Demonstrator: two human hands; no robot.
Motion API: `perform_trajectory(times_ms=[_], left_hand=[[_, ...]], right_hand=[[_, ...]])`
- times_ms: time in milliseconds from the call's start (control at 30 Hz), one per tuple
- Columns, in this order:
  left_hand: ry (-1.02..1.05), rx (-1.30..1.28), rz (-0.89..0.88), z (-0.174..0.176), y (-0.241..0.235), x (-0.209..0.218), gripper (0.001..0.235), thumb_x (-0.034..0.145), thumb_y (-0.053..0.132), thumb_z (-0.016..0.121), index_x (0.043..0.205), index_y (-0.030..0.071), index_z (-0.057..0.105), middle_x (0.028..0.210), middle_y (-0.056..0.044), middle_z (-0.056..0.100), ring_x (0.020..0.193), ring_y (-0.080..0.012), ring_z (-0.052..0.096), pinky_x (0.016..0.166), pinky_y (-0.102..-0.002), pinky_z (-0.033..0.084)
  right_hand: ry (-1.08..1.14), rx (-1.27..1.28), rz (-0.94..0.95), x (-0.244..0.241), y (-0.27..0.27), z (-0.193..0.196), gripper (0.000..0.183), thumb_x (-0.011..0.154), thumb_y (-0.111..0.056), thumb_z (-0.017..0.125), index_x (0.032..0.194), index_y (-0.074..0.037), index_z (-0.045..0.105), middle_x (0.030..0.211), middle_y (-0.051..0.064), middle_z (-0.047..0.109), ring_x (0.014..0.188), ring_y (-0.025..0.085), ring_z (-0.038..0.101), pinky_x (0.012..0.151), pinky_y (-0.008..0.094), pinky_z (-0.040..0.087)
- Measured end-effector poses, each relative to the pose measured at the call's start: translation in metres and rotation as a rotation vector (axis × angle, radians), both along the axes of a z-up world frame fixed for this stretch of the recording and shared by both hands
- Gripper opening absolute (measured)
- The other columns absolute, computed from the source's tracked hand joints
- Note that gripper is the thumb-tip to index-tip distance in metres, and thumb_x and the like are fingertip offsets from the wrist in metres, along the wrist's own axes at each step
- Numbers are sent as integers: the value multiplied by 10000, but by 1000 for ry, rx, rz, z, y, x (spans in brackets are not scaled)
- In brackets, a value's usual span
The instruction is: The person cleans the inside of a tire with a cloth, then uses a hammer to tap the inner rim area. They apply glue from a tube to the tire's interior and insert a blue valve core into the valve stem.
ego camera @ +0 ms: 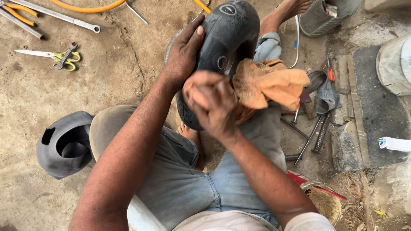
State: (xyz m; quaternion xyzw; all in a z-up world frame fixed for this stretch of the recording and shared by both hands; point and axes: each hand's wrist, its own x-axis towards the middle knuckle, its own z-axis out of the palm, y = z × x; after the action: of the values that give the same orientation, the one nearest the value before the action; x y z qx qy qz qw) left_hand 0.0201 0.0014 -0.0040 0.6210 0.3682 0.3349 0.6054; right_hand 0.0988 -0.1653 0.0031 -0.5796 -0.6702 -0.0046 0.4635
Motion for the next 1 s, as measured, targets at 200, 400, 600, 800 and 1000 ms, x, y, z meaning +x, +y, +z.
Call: perform_trajectory(times_ms=[200,400,600,800,1000], left_hand=[[20,187,-20,-5,-3,5,544,1104,473,493,1553,165,482,1546,-178,575,1433,-285,556,1194,-426,460],[101,196,7,4,-12,3,569,1084,496,499,1545,164,482,1513,-194,587,1405,-290,574,1164,-428,480],[143,176,-5,9,-5,-6,566,1090,507,438,1540,165,473,1441,-181,622,1318,-277,650,1117,-405,532],[112,300,-10,7,-14,8,553,1116,504,491,1534,142,516,1451,-185,661,1375,-287,638,1160,-440,520],[159,298,0,7,-13,1,548,1119,474,470,1551,136,464,1466,-202,607,1359,-303,610,1133,-446,503]], right_hand=[[118,105,98,15,4,-7,262,1094,-337,641,1274,-155,586,1218,75,648,1089,227,671,868,355,607],[733,94,-368,76,96,-29,369,1115,-337,533,1251,5,518,1145,119,685,1053,243,704,933,375,574],[818,-118,-143,9,29,-73,563,1175,-432,302,1453,42,426,1400,189,552,1336,264,543,1148,403,417],[709,-2,-343,54,57,-59,501,1167,-438,408,1315,37,463,1241,189,602,1185,259,628,1058,406,512],[981,-60,-142,38,56,-78,633,1163,-440,321,1573,41,305,1569,160,418,1468,218,420,1220,378,345]])
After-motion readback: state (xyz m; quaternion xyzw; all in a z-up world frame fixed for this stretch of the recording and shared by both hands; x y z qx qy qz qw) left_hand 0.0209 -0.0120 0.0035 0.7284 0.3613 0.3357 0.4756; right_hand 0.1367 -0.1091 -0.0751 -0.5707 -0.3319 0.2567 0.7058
